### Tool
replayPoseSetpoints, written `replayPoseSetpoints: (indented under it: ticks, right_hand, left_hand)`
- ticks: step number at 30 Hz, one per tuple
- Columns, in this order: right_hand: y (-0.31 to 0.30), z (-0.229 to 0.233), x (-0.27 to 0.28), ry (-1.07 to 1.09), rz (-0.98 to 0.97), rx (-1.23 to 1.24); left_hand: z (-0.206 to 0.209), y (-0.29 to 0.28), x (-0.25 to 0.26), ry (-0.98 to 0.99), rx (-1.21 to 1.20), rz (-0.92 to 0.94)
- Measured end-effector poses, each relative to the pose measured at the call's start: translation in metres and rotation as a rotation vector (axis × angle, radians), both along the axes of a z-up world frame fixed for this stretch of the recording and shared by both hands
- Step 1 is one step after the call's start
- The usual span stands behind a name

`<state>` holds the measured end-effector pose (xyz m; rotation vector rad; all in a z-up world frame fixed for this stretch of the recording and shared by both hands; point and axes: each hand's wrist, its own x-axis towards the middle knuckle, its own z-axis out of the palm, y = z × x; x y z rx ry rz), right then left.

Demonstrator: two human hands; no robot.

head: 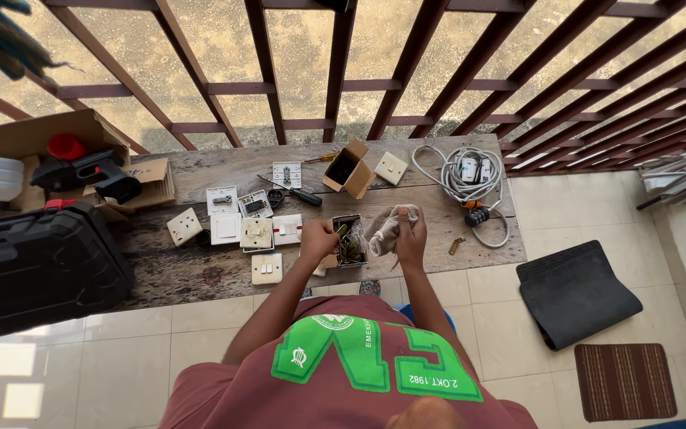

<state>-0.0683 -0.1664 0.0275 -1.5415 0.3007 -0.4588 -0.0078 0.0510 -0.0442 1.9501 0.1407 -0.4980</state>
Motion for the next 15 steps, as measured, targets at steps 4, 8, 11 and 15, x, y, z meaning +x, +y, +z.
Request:
replayPoseSetpoints:
  ticks: [4,8,11,15]
  right_hand:
    - [0.002,0.004,-0.013,0.072,-0.012,-0.036]
    - [-0.001,0.008,-0.023,0.077,-0.009,-0.014]
    - [-0.007,0.005,-0.028,0.093,-0.02,-0.056]
    - [-0.028,-0.009,-0.033,0.161,-0.056,0.009]
  left_hand:
    - [-0.009,-0.015,0.006,-0.248,0.217,-0.034]
    - [-0.013,-0.024,0.009,-0.29,0.338,-0.057]
    - [-0.015,-0.027,0.005,-0.357,0.397,-0.095]
    - [-0.004,-0.037,0.001,-0.378,0.292,-0.048]
